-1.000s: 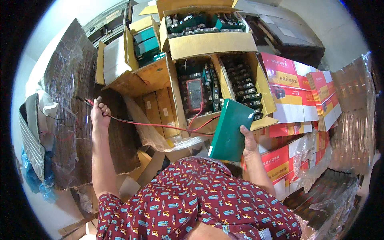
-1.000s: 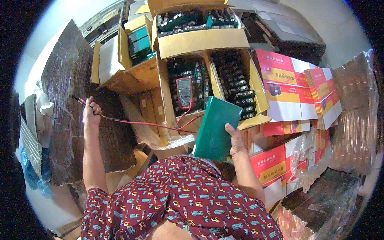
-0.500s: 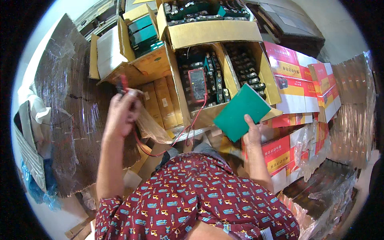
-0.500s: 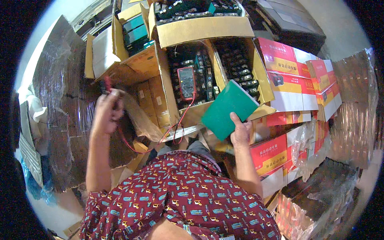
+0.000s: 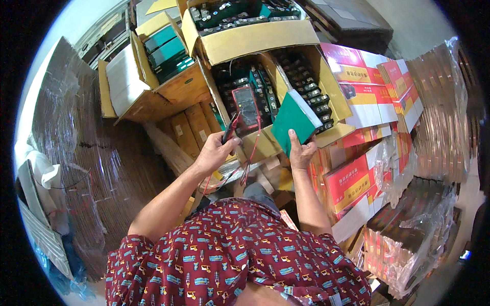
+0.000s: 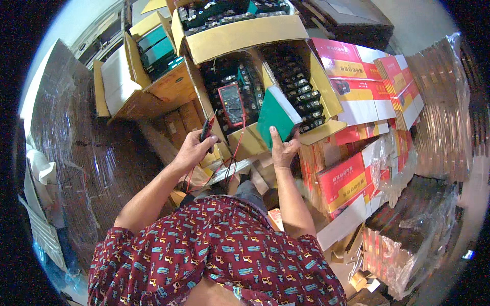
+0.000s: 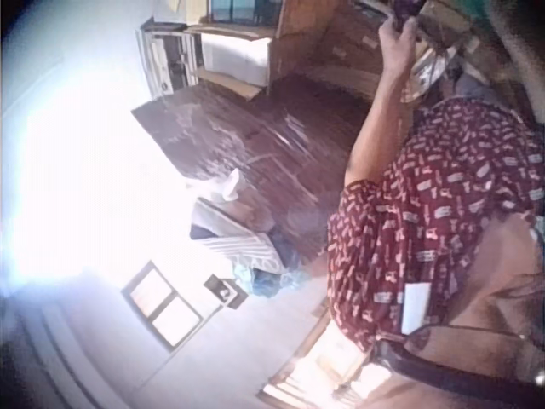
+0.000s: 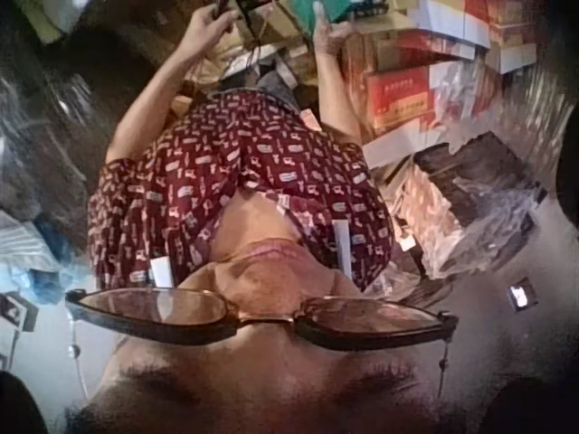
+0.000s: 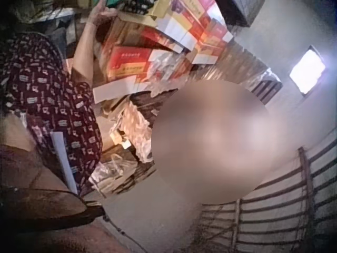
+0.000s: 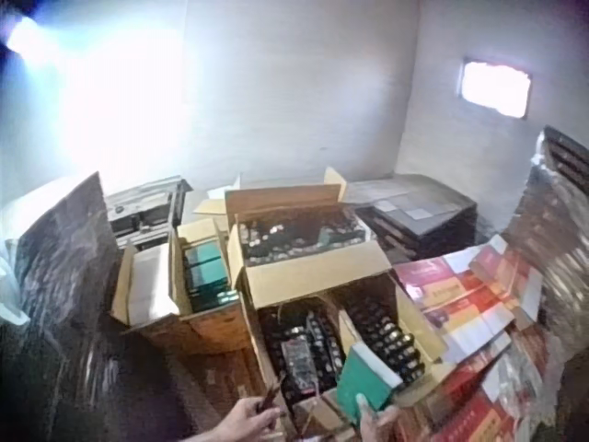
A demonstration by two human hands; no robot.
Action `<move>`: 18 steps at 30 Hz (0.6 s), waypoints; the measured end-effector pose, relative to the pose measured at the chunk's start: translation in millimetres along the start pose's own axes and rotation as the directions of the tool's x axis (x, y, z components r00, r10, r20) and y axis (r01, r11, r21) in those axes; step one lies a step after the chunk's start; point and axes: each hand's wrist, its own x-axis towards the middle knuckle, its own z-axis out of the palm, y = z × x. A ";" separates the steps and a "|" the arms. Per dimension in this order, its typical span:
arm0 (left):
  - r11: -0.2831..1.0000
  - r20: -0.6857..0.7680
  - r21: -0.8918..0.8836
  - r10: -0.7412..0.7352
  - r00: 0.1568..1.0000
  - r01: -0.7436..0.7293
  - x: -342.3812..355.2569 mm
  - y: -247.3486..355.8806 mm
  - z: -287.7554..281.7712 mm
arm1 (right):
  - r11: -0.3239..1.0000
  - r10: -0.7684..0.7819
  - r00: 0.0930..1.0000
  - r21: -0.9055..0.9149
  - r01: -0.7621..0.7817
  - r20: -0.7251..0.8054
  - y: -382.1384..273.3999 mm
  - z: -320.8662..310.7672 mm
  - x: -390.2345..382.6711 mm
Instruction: The person uses a multimeter to test green electronic modules inside open cardboard boxes. They connect the multimeter probes to terminals on each module, observe the readings, and then place the tested modules into a separate box on a hand truck.
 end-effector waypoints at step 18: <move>0.995 0.051 0.028 0.093 0.994 -0.094 62.6 26.6 62.9 | 0.998 0.013 0.984 -0.058 -0.024 -0.179 -21.7 -36.3 37.1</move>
